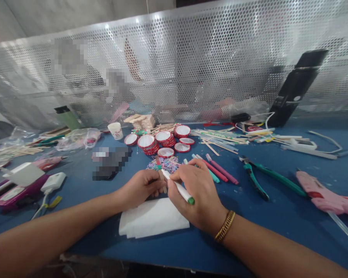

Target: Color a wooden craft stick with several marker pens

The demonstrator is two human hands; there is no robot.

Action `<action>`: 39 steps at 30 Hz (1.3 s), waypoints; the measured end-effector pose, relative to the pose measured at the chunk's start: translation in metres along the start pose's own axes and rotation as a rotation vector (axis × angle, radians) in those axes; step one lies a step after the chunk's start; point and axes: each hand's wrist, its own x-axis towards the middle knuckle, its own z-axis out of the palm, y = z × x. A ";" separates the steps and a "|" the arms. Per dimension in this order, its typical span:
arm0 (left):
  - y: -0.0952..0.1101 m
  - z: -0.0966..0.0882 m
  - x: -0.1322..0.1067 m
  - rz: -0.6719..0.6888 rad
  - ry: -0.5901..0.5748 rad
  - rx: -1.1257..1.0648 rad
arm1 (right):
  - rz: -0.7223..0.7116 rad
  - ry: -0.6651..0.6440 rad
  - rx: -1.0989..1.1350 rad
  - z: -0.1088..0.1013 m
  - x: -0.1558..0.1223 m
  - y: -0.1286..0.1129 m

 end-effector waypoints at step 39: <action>0.002 0.000 0.000 -0.052 0.026 0.045 | 0.034 -0.049 0.023 0.002 -0.001 -0.004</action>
